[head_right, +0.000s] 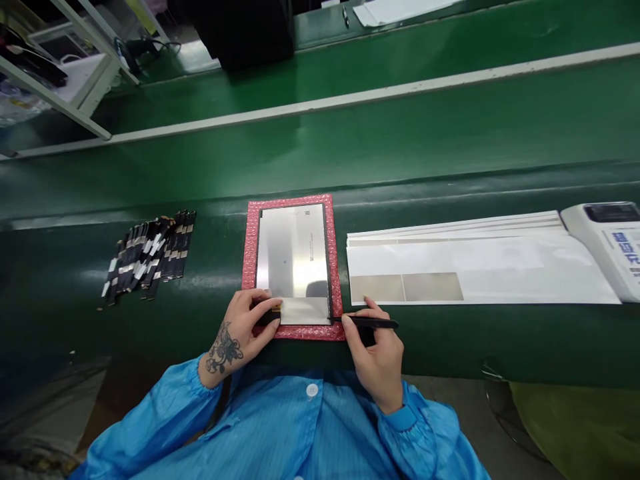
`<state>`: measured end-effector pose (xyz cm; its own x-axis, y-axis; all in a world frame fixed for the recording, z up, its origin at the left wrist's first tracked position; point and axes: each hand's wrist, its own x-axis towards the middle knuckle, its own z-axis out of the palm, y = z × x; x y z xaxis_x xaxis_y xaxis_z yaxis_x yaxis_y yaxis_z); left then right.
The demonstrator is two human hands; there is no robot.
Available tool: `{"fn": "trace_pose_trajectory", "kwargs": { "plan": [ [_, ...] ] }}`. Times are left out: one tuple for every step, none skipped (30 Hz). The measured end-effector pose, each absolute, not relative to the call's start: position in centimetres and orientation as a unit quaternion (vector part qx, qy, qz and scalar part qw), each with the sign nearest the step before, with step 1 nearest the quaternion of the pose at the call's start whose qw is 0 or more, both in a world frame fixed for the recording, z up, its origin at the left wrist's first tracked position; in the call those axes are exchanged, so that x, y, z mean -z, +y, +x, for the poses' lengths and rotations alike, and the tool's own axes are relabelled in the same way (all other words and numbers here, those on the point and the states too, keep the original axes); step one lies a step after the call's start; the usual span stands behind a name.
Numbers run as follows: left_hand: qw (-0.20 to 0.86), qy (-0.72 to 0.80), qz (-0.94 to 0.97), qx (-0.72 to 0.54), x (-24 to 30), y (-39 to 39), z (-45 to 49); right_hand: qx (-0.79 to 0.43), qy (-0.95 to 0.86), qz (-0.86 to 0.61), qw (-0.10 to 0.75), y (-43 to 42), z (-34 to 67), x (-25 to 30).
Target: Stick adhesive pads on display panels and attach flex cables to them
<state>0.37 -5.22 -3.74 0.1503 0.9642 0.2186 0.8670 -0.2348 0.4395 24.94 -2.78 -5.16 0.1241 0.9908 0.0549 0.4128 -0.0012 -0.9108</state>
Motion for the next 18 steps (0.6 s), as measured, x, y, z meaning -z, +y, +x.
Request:
{"fn": "trace_pose_trajectory", "kwargs": {
  "plan": [
    [0.111,0.614,0.748,-0.227,3.5,-5.2,0.3,-0.345,-0.564,-0.620,0.423,-2.8,24.9,5.1],
    [0.114,0.616,0.746,-0.225,3.3,-5.2,0.3,-0.348,-0.561,-0.621,0.423,-2.7,24.9,5.1],
    [0.112,0.617,0.745,-0.228,3.1,-5.2,0.5,-0.351,-0.558,-0.622,0.423,-2.7,24.9,5.1],
    [0.101,0.615,0.746,-0.234,2.9,-5.1,0.8,-0.355,-0.555,-0.623,0.422,-2.7,24.8,5.0],
    [0.081,0.610,0.751,-0.238,2.7,-5.0,1.3,-0.359,-0.551,-0.625,0.421,-2.6,24.8,5.0],
    [0.055,0.600,0.763,-0.236,2.5,-4.8,2.0,-0.362,-0.547,-0.627,0.420,-2.6,24.8,5.0],
    [0.028,0.584,0.779,-0.224,2.4,-4.7,2.7,-0.366,-0.543,-0.629,0.419,-2.6,24.8,5.1],
    [0.005,0.565,0.800,-0.202,2.4,-4.5,3.6,-0.370,-0.539,-0.630,0.419,-2.6,24.8,5.1],
    [-0.012,0.544,0.821,-0.171,2.5,-4.4,4.4,-0.375,-0.535,-0.630,0.419,-2.6,24.8,5.3],
    [-0.020,0.523,0.841,-0.141,2.7,-4.2,5.2,-0.378,-0.531,-0.631,0.420,-2.6,24.9,5.4],
    [-0.021,0.503,0.856,-0.116,3.0,-4.1,5.8,-0.382,-0.527,-0.632,0.421,-2.6,24.9,5.6],
    [-0.019,0.488,0.867,-0.101,3.4,-3.9,6.3,-0.384,-0.522,-0.635,0.421,-2.7,25.0,5.8],
    [-0.016,0.479,0.873,-0.093,3.8,-3.8,6.7,-0.387,-0.517,-0.638,0.419,-2.7,25.1,6.0],
    [-0.013,0.474,0.876,-0.091,4.1,-3.7,6.9,-0.389,-0.510,-0.642,0.419,-2.8,25.1,6.1],
    [-0.009,0.474,0.876,-0.090,4.4,-3.7,6.9,-0.392,-0.500,-0.645,0.424,-2.9,25.2,6.2],
    [-0.005,0.476,0.875,-0.088,4.7,-3.7,7.0,-0.397,-0.485,-0.647,0.434,-3.0,25.3,6.2],
    [0.001,0.480,0.873,-0.084,4.8,-3.7,7.0,-0.402,-0.466,-0.648,0.448,-3.1,25.4,6.1],
    [0.008,0.484,0.872,-0.080,4.8,-3.7,6.9,-0.405,-0.446,-0.649,0.465,-3.2,25.4,5.9]
  ]
}}
